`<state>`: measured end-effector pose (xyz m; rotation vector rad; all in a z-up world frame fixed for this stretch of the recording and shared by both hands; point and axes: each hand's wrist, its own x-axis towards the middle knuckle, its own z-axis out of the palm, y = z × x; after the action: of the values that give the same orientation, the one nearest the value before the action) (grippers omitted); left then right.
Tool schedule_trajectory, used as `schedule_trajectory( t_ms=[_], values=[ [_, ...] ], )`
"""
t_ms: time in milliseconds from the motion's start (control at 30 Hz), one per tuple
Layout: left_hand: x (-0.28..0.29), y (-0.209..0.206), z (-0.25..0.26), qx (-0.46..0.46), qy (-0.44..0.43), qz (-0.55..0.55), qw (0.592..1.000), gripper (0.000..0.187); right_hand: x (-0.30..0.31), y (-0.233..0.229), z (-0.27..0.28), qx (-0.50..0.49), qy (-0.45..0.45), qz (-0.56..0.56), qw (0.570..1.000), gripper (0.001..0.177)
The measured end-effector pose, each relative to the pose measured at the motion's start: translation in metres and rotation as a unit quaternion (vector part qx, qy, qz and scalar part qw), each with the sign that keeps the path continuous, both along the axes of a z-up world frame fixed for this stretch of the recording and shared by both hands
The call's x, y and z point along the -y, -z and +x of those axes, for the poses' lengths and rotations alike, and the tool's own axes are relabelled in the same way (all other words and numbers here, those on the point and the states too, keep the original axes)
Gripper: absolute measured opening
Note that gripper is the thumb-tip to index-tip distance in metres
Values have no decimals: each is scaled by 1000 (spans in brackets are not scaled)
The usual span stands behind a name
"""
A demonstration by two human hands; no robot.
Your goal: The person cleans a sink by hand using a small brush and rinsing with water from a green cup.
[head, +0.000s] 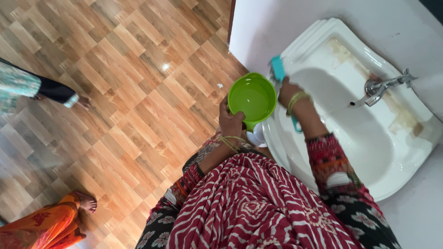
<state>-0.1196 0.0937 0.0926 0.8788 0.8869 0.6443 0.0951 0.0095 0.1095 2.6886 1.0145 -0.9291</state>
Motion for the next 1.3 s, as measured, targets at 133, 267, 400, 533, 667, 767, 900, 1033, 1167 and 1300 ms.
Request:
schedule_trajectory(
  t_ms=[133, 267, 400, 533, 667, 767, 900, 1033, 1167, 1300],
  values=[
    [-6, 0, -2, 21, 12, -1, 1000, 70, 19, 24, -27, -3, -2, 12, 1000, 71],
    [-7, 4, 3, 18, 15, -15, 1000, 70, -5, -5, 32, 92, 25, -46, 994, 75],
    [-15, 6, 16, 50, 32, 29, 998, 70, -30, -56, 67, 160, 51, -72, 983, 53],
    [-24, -1, 26, 43, 69, 27, 996, 69, -41, -53, 52, 123, -47, -130, 983, 56],
    [-31, -14, 31, 33, 98, 24, 994, 70, -50, -62, 123, 123, -14, -161, 979, 47],
    [-37, -20, 36, -3, 125, 27, 992, 73, -47, -57, 164, 190, 48, -160, 968, 38],
    [-48, -21, 42, 36, 129, 26, 991, 75, -53, -46, 170, 156, -6, -211, 965, 38],
    [-56, -22, 49, 37, 152, 35, 987, 72, -52, -51, 195, 153, -50, -194, 968, 40],
    [-66, -32, 56, -43, 201, -7, 979, 77, -73, -61, 216, 139, 59, -206, 967, 40],
    [-72, -22, 65, 91, 166, 0, 982, 73, -99, -37, 192, 106, -84, -257, 957, 42]
  ],
)
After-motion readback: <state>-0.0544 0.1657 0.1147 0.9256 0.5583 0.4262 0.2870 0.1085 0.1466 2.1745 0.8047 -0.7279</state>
